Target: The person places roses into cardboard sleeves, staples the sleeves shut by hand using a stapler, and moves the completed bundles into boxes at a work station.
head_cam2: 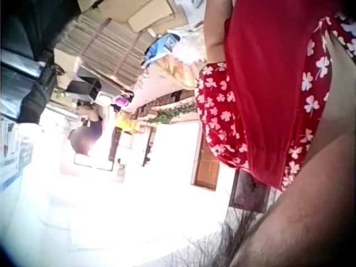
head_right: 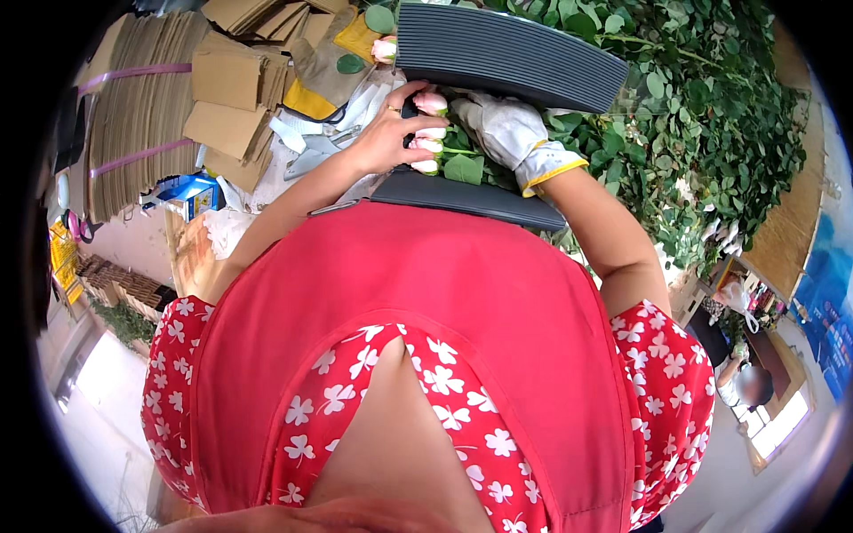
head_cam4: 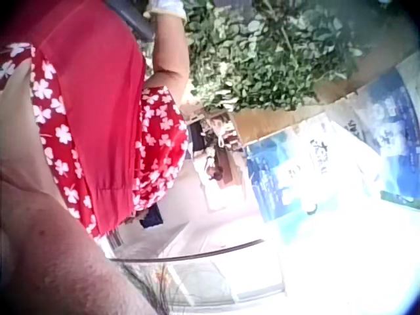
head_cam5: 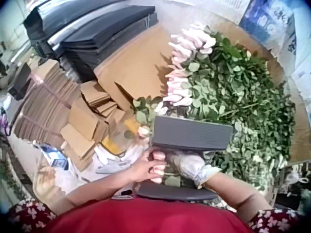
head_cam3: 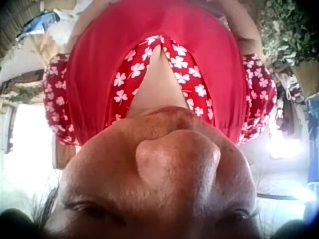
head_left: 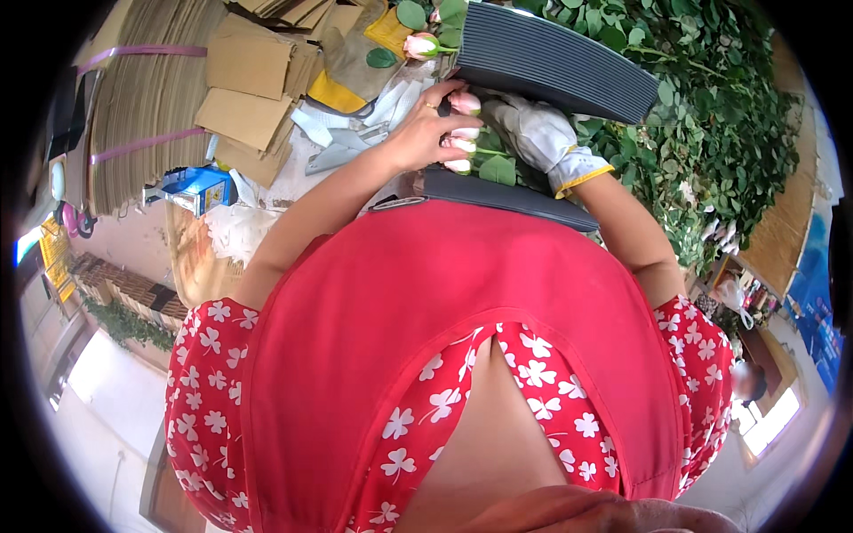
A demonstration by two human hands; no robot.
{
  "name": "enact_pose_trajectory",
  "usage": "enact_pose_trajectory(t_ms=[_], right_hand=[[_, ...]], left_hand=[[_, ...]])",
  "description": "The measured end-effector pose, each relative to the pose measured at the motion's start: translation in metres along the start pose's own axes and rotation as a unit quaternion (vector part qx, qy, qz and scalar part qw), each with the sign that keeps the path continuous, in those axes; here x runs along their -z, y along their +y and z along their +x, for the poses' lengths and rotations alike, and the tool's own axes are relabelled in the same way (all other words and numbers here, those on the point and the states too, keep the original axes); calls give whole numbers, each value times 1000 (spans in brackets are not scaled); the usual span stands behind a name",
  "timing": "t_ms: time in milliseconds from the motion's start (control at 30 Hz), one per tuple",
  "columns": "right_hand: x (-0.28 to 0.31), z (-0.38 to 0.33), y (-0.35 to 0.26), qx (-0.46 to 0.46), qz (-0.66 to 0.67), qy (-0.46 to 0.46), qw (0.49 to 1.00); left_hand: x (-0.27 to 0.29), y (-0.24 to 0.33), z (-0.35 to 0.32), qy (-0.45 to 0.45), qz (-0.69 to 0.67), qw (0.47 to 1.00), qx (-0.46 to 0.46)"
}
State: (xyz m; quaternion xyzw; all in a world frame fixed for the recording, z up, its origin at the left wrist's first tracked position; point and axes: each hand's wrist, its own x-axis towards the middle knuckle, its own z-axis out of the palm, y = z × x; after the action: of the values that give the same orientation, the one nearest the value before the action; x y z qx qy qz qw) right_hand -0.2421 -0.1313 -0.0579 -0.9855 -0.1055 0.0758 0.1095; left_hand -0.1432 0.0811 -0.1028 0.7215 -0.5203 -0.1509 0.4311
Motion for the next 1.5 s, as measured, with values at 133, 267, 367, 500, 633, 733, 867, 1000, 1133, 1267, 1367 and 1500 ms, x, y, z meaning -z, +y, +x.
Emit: enact_pose_trajectory(t_ms=[133, 267, 367, 500, 633, 733, 867, 1000, 1133, 1267, 1367, 1500], right_hand=[[38, -4, -22, -80, -15, -66, 995], [150, -13, -22, -15, 108, -51, 993], [160, -13, 43, -94, -15, 191, 977], [118, 24, 93, -183, -202, -26, 962], [138, 41, 122, -351, 24, -66, 934], [210, -13, 91, -129, -164, 258, 943], [292, -70, 22, -185, 144, 333, 913], [295, -123, -4, -192, 433, 386, 791], [272, -150, 46, -312, -95, 279, 903], [257, -179, 64, -366, -167, 235, 885], [251, -195, 49, -322, -50, 313, 892], [226, -178, 5, -274, 238, 344, 866]], left_hand=[[12, 3, 5, -83, 27, 996, -17], [10, -4, 7, -30, 33, 998, -49], [8, 3, 12, -30, -15, 999, 8], [-7, -10, 11, 39, -42, 998, -8], [-5, -5, 12, 5, -30, 999, 16], [0, -2, 12, 8, -18, 1000, -2], [9, 13, 12, 2, -40, 995, 90], [3, -8, 7, -9, 2, 996, 91], [1, -10, 11, -15, 4, 998, 66], [-1, -15, 14, -17, 19, 997, 67], [-6, -18, 7, 45, 3, 999, 4], [-2, -17, 8, -5, 1, 998, 59]])
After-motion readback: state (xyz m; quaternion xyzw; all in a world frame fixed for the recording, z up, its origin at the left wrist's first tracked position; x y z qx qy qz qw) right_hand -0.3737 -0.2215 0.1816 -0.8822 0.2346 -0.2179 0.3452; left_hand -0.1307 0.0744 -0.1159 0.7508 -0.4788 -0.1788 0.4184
